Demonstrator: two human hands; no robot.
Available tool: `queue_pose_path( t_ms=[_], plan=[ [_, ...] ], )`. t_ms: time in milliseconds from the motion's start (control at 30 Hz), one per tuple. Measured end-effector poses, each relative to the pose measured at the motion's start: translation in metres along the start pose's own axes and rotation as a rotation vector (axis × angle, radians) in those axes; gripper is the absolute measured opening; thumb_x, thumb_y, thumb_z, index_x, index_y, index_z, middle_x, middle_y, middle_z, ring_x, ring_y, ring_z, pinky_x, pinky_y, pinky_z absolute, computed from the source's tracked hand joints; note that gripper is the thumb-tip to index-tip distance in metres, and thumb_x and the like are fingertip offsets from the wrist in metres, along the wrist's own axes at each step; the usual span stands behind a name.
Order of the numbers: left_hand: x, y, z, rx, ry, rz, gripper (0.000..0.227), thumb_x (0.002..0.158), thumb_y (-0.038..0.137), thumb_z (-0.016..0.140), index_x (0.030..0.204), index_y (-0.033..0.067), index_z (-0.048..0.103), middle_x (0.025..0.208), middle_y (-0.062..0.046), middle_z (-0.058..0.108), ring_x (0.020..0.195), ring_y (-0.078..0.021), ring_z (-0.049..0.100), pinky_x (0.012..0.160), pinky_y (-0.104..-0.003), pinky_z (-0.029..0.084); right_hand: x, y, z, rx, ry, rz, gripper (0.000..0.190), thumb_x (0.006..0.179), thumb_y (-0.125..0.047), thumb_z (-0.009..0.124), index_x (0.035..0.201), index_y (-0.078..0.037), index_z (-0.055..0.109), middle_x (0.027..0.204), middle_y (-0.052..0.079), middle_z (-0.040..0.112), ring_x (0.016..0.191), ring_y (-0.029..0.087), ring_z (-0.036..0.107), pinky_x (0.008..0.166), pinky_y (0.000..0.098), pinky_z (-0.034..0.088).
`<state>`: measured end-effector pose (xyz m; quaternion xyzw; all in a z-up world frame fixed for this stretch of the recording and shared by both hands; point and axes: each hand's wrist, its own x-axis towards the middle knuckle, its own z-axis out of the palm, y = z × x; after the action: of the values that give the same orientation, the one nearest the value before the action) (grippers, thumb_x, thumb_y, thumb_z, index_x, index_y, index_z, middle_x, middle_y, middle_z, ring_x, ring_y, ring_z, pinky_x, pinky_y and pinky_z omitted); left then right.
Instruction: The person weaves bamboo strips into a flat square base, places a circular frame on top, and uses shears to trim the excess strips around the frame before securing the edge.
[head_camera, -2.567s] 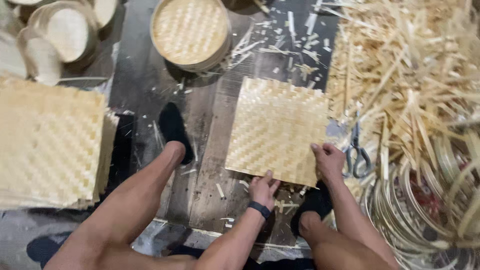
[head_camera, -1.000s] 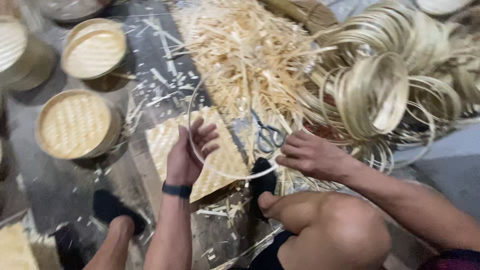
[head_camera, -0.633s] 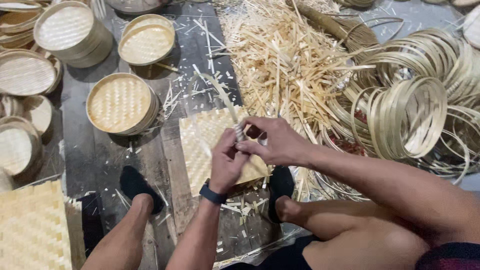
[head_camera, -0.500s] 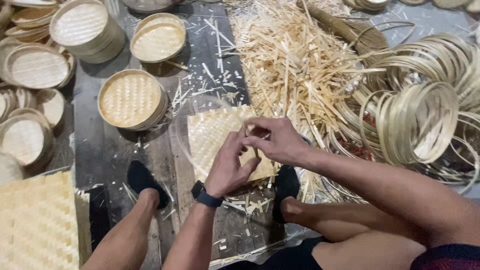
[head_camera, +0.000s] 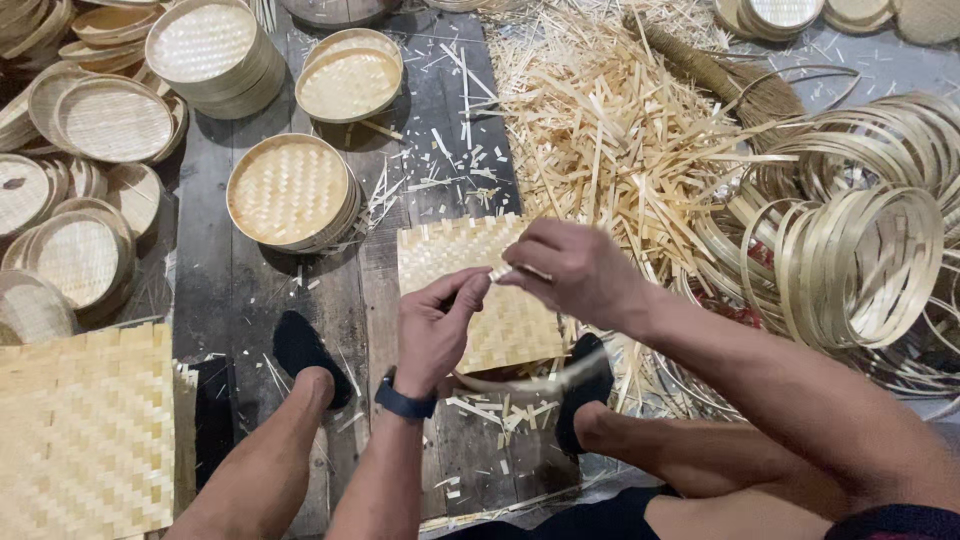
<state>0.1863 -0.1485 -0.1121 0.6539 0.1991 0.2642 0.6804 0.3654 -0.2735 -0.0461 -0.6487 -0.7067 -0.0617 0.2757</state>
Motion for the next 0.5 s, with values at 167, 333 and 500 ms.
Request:
queue_pose_path(
  t_ms=[167,333,500],
  plan=[
    [0.002,0.002,-0.001,-0.423,-0.061,-0.501,0.023,0.096,0.029,0.071,0.100,0.0071,0.075,0.068,0.000,0.061,0.049,-0.0080,0.045,0.042,-0.024,0.033,-0.001,0.010,0.007,-0.171,-0.016,-0.099,0.029,0.091,-0.034,0.079,0.083,-0.008,0.072,0.071,0.004,0.064,0.060,0.013,0.059,0.044,0.0260,0.048],
    [0.019,0.011,0.008,-0.264,-0.272,-0.659,0.067,0.097,0.074,0.034,0.069,0.0166,0.052,0.055,0.006,0.042,0.043,-0.0061,0.036,0.037,-0.024,0.026,-0.004,-0.010,0.026,-0.206,-0.032,-0.266,0.027,0.096,-0.031,0.071,0.086,-0.007,0.067,0.074,0.002,0.059,0.065,0.012,0.057,0.048,0.0245,0.047],
    [0.015,0.006,0.018,-0.229,-0.103,-0.727,0.072,0.090,0.082,0.031,0.060,0.0179,0.041,0.051,0.007,0.033,0.040,-0.0072,0.028,0.036,-0.026,0.020,-0.004,-0.029,0.030,-0.234,-0.023,-0.160,0.028,0.094,-0.030,0.069,0.078,-0.007,0.061,0.072,0.002,0.052,0.065,0.013,0.055,0.047,0.0289,0.045]
  ],
)
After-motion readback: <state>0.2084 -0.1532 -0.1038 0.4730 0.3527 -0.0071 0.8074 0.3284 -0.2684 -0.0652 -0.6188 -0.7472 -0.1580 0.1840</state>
